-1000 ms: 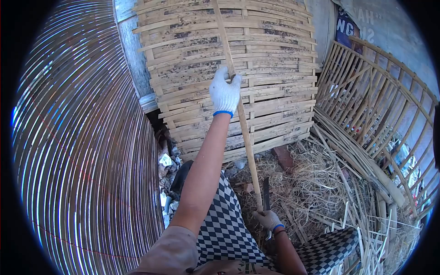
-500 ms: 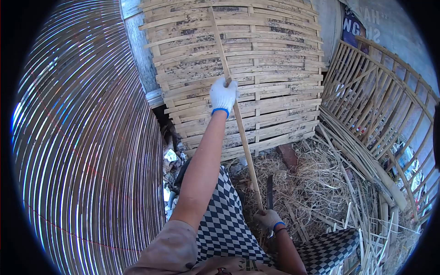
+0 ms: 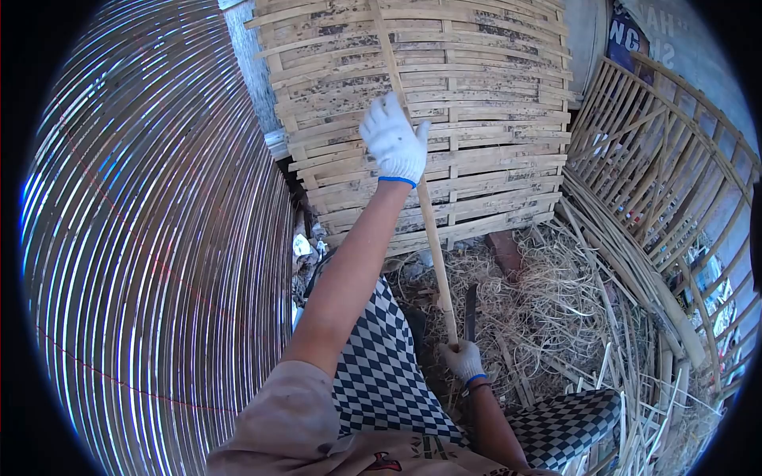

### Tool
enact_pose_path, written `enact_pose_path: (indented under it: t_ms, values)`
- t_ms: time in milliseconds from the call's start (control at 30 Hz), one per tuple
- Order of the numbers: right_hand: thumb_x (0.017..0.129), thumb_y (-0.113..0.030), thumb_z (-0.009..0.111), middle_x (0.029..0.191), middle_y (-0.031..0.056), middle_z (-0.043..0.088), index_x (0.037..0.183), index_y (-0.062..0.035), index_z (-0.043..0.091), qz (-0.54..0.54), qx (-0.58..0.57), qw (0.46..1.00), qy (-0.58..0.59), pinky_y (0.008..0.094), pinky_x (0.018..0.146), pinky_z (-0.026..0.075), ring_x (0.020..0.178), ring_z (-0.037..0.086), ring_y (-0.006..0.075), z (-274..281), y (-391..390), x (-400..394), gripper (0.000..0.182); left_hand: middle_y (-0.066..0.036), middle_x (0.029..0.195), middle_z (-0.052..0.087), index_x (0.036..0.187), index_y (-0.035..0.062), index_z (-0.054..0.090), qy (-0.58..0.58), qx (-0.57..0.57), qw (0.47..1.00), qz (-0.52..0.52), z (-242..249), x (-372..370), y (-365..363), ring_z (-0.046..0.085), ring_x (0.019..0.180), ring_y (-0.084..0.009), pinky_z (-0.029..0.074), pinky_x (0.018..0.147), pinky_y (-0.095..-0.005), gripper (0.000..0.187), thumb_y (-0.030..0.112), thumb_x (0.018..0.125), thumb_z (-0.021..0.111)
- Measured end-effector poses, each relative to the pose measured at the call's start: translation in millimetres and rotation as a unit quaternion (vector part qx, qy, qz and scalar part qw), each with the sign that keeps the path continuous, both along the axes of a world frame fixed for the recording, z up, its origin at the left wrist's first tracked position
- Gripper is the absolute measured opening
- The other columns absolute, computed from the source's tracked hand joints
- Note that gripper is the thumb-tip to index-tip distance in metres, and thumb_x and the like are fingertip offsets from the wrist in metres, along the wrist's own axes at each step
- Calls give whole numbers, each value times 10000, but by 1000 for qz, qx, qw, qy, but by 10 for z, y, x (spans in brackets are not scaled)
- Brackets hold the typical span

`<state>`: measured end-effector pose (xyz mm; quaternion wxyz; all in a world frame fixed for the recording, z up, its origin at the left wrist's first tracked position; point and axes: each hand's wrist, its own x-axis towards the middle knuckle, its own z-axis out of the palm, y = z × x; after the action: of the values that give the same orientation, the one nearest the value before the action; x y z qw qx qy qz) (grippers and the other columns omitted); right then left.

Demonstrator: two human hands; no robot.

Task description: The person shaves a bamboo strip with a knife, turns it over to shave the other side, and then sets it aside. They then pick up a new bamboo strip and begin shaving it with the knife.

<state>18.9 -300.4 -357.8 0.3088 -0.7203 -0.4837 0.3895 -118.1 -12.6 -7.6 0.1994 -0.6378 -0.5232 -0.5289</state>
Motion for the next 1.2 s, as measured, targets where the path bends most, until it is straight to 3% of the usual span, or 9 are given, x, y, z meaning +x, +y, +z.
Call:
enact_pose_path:
  t_ms: [133, 233, 333, 467, 867, 1200]
  values:
    - [896, -406, 765, 722, 158, 722, 910, 56, 748, 7, -24, 998, 53, 378, 635, 549, 680, 728, 242, -61, 46, -83, 462, -240, 1474, 447, 1447, 37, 490, 149, 101, 983, 35, 350, 93, 168, 389, 1376, -429, 257, 1166, -596, 795, 475, 839, 755]
    - [942, -418, 753, 662, 55, 667, 799, 21, 711, 14, -116, 977, 181, 322, 590, 508, 605, 629, 139, 53, 34, -146, 464, -241, 1467, 461, 1473, 37, 469, 198, 142, 969, 44, 676, 59, 563, 392, 1374, -431, 255, 1168, -599, 846, 498, 826, 759]
    - [955, -429, 744, 660, 61, 667, 761, 13, 693, 19, -131, 965, 226, 327, 568, 500, 592, 627, 139, 230, 20, -159, 485, -238, 1542, 416, 1519, 43, 432, 265, 98, 957, 66, 925, -6, 876, 344, 1438, -441, 215, 1205, -594, 886, 535, 845, 729]
    - [958, -385, 751, 659, 48, 654, 776, -4, 680, 10, -129, 966, 224, 313, 529, 479, 549, 603, 136, 279, 84, -182, 427, -224, 1658, 290, 1579, 58, 371, 218, 48, 973, 62, 883, -54, 1354, 215, 1542, -441, 173, 1246, -582, 909, 582, 894, 657]
    - [948, -366, 758, 627, -10, 596, 727, -51, 638, -29, -147, 942, 301, 281, 474, 422, 507, 555, 93, -8, 417, -81, 403, -214, 1623, 331, 1521, 66, 456, 184, 115, 974, 64, 538, -31, 1805, 258, 1510, -455, 248, 1213, -602, 852, 499, 843, 735]
    - [943, -390, 755, 637, 2, 621, 774, -21, 688, -16, -124, 960, 252, 281, 495, 427, 529, 567, 93, -104, 532, -91, 411, -196, 1647, 311, 1518, 67, 462, 190, 91, 973, 95, 491, 25, 1903, 241, 1527, -443, 242, 1223, -600, 816, 478, 862, 721]
